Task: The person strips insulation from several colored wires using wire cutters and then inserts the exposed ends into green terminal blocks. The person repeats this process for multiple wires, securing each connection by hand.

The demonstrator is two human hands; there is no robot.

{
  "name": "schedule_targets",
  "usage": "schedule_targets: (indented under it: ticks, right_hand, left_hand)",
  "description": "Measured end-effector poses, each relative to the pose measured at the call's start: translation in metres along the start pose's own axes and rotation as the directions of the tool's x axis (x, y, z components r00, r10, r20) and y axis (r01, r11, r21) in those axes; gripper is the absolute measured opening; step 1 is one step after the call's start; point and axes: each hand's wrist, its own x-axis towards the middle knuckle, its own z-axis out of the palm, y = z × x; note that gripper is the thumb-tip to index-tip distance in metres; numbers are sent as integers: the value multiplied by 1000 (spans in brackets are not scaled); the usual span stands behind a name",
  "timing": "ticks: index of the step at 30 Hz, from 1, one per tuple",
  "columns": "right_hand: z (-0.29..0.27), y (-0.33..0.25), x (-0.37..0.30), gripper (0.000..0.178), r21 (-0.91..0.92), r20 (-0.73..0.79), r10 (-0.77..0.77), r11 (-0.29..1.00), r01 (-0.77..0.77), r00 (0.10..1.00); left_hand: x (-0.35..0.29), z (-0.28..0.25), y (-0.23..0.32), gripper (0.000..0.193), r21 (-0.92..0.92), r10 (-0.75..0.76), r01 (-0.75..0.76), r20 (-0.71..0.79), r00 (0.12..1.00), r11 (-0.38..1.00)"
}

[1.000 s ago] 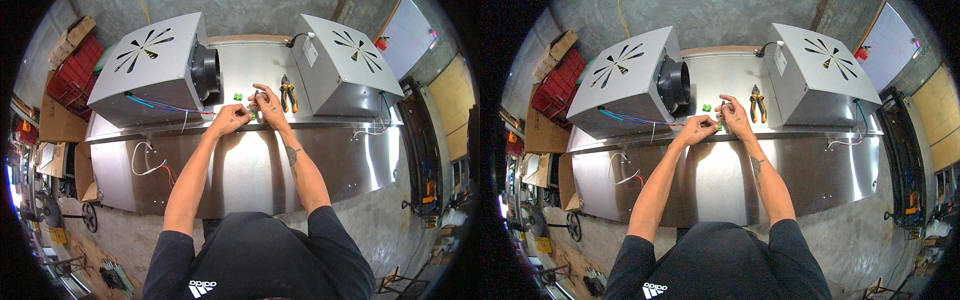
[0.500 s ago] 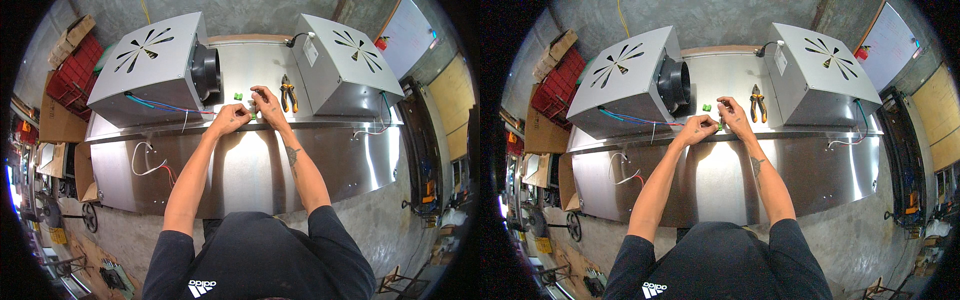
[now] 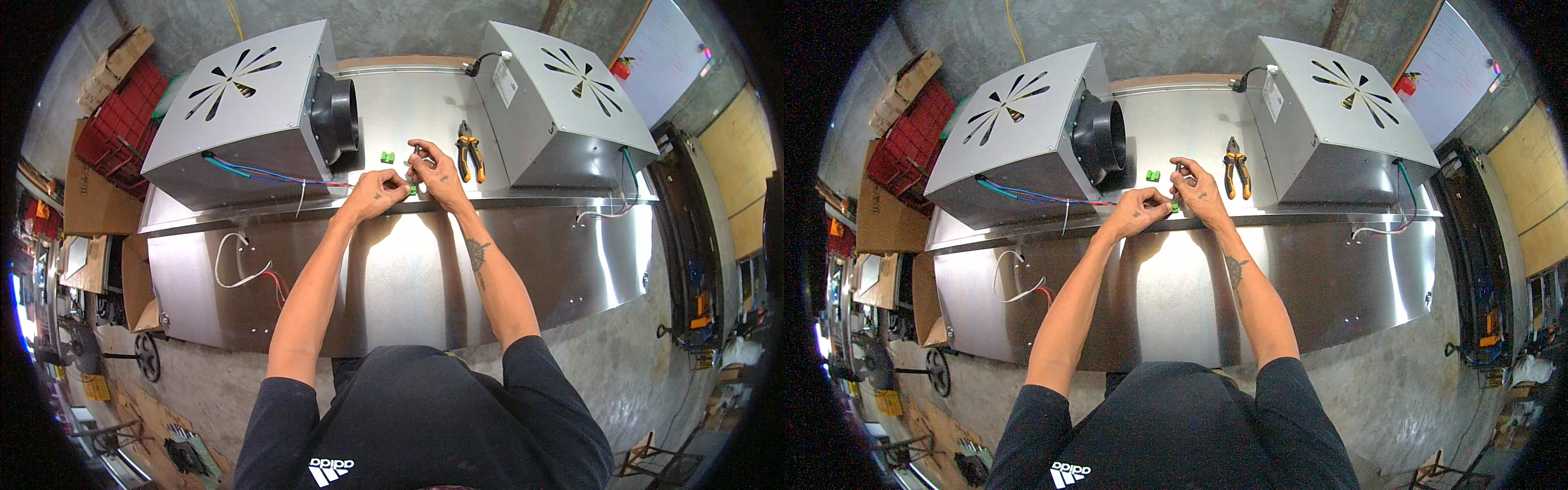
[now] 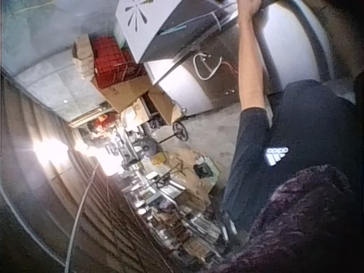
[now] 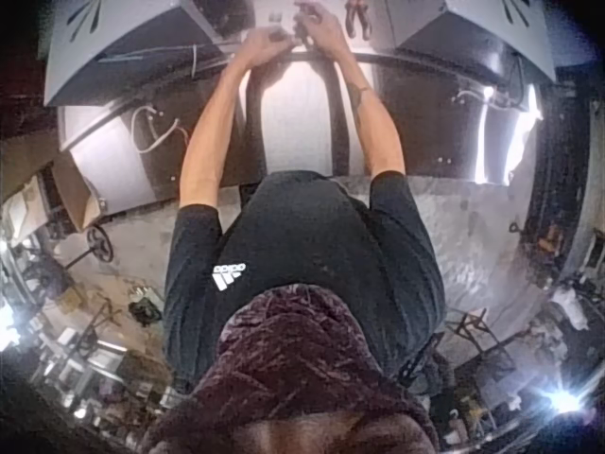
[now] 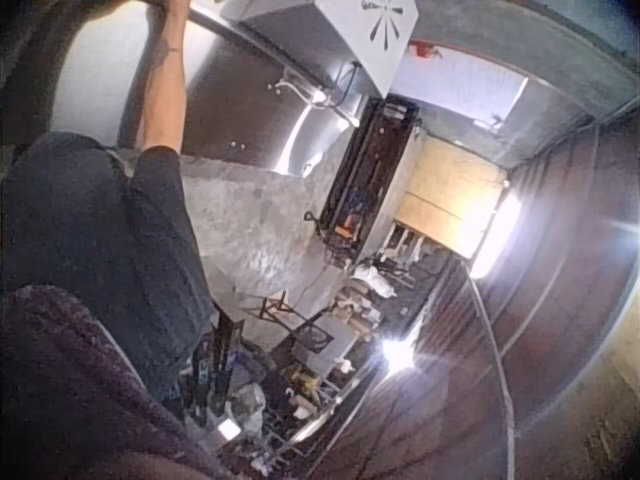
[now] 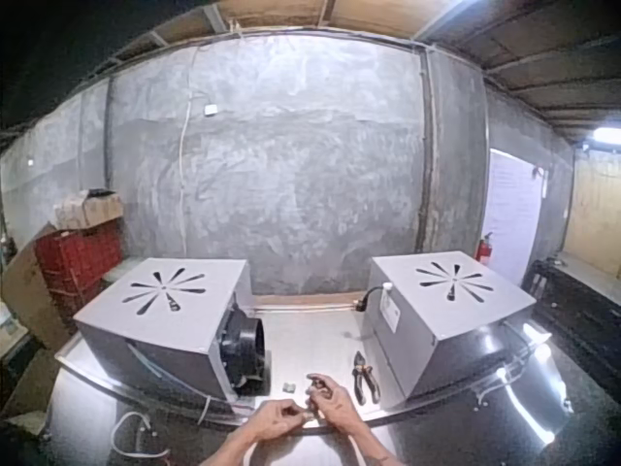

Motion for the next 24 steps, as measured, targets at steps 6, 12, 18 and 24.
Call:
schedule_targets:
  ticks: [6,12,18,24]
  right_hand:
    - [2,-1,-2,42,-61,-34,-33,998,30,999]
    - [1,-10,-2,40,-66,32,23,998,-21,999]
    - [-1,-10,1,41,-7,107,29,1000,-28,994]
    - [4,-5,1,41,-177,-29,-47,983,41,998]
  left_hand:
    - [1,0,0,30,16,3,-3,2,1000,1000]
    - [1,1,0,30,2,13,-13,-5,1000,1000]
    - [3,2,-7,29,18,27,-27,-13,1000,999]
    - [4,1,-8,31,46,31,-30,-12,999,998]
